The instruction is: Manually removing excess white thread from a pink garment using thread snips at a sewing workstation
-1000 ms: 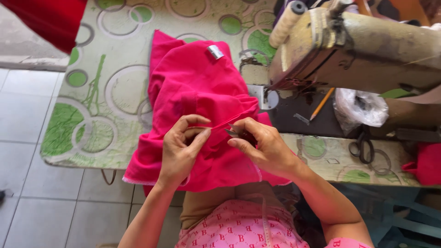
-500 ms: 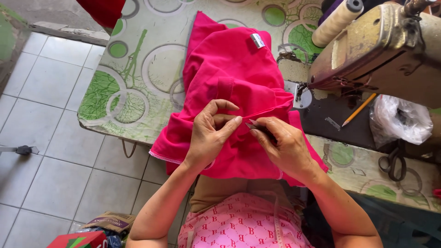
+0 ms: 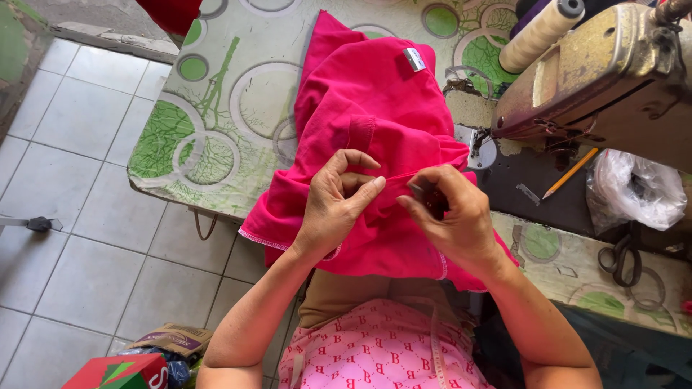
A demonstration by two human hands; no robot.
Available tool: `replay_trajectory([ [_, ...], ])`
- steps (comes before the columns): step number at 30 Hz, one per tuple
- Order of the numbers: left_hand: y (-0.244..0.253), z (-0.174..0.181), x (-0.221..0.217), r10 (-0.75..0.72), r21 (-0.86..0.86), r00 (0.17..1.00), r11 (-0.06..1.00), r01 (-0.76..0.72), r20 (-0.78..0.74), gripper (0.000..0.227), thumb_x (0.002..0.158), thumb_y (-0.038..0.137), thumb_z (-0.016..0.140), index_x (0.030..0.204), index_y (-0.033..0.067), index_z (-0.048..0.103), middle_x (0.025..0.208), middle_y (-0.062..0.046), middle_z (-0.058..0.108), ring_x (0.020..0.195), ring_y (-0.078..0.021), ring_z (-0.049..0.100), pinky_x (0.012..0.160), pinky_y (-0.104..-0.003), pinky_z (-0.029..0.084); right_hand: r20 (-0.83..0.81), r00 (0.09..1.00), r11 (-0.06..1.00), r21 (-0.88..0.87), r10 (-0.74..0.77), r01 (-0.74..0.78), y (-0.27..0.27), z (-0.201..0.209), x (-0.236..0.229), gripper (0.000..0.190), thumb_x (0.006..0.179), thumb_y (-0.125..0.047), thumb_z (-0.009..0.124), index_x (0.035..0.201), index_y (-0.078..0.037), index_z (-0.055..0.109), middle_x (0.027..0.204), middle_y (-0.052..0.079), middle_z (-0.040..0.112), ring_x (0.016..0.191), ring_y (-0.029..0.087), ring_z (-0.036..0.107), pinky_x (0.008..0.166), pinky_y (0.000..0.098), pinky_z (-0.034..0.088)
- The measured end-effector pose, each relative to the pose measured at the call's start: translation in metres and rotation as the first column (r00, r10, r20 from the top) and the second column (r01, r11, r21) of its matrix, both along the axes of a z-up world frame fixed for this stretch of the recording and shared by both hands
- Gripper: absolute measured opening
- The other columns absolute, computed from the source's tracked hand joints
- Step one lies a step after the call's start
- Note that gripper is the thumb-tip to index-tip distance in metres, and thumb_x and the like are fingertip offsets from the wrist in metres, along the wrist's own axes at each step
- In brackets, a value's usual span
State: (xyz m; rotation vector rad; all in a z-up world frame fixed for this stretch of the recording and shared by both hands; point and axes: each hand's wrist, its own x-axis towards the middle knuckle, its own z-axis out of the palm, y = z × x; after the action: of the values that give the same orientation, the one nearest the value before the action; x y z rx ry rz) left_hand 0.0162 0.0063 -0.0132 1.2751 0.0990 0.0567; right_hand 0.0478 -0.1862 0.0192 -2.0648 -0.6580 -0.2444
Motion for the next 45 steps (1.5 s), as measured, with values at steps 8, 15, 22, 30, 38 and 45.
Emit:
replay_trajectory([
  [8, -0.001, 0.019, -0.009, -0.026, 0.127, 0.995, 0.992, 0.014, 0.094, 0.020, 0.098, 0.010, 0.069, 0.117, 0.0126, 0.065, 0.085, -0.007, 0.078, 0.081, -0.0067, 0.070, 0.081, -0.026, 0.059, 0.128, 0.979, 0.979, -0.148, 0.159, -0.140, 0.006, 0.007, 0.011, 0.014, 0.091, -0.012, 0.077, 0.105, -0.015, 0.073, 0.092, 0.005, 0.068, 0.078, 0.025, 0.070, 0.066, 0.0328, 0.057],
  [15, -0.004, 0.022, -0.009, -0.055, 0.310, 0.984, 0.951, -0.001, 0.171, 0.017, 0.097, 0.008, 0.070, 0.113, 0.0146, 0.066, 0.085, -0.008, 0.079, 0.082, -0.0147, 0.074, 0.084, -0.032, 0.059, 0.004, 0.965, 0.942, -0.218, 0.264, -0.257, -0.005, -0.010, 0.020, 0.024, 0.083, -0.006, 0.076, 0.103, -0.011, 0.063, 0.090, 0.010, 0.060, 0.078, 0.037, 0.066, 0.062, 0.0444, 0.055],
  [22, -0.003, 0.019, -0.007, -0.021, 0.346, 0.979, 0.937, -0.051, 0.201, 0.010, 0.101, 0.012, 0.066, 0.109, 0.0167, 0.071, 0.086, -0.005, 0.076, 0.084, -0.0120, 0.071, 0.083, -0.032, 0.058, -0.055, 0.995, 0.995, -0.053, 0.085, -0.088, -0.018, -0.012, 0.016, 0.010, 0.098, -0.012, 0.070, 0.097, -0.010, 0.060, 0.081, 0.010, 0.054, 0.069, 0.032, 0.059, 0.060, 0.0391, 0.049],
  [30, -0.005, 0.039, -0.005, -0.122, 0.394, 0.967, 0.919, 0.024, 0.225, 0.016, 0.084, -0.001, 0.074, 0.093, 0.0118, 0.078, 0.088, -0.004, 0.076, 0.087, -0.0179, 0.075, 0.083, -0.032, 0.060, -0.204, 0.957, 0.965, 0.207, 0.205, -0.163, -0.016, -0.015, 0.008, 0.004, 0.100, -0.007, 0.066, 0.097, -0.007, 0.063, 0.077, 0.003, 0.064, 0.059, 0.011, 0.058, 0.056, 0.0251, 0.051],
  [38, -0.011, 0.034, -0.006, -0.089, 0.406, 0.973, 0.914, -0.006, 0.213, 0.012, 0.080, -0.003, 0.079, 0.086, 0.0082, 0.077, 0.078, -0.007, 0.073, 0.078, -0.0150, 0.073, 0.074, -0.029, 0.060, 0.114, 0.981, 0.983, -0.111, 0.156, -0.143, -0.018, -0.004, 0.000, 0.016, 0.090, -0.003, 0.073, 0.106, -0.004, 0.069, 0.092, 0.014, 0.070, 0.084, 0.032, 0.073, 0.073, 0.0367, 0.060],
  [45, -0.014, 0.044, -0.009, -0.106, 0.530, 0.973, 0.848, -0.020, 0.206, 0.012, 0.084, 0.001, 0.078, 0.090, 0.0113, 0.077, 0.075, -0.005, 0.073, 0.072, -0.0117, 0.070, 0.069, -0.028, 0.059, 0.138, 0.972, 0.947, -0.287, 0.191, -0.145, -0.028, 0.002, -0.005, 0.027, 0.086, -0.001, 0.071, 0.110, -0.006, 0.062, 0.094, 0.011, 0.059, 0.084, 0.039, 0.068, 0.068, 0.0451, 0.060],
])
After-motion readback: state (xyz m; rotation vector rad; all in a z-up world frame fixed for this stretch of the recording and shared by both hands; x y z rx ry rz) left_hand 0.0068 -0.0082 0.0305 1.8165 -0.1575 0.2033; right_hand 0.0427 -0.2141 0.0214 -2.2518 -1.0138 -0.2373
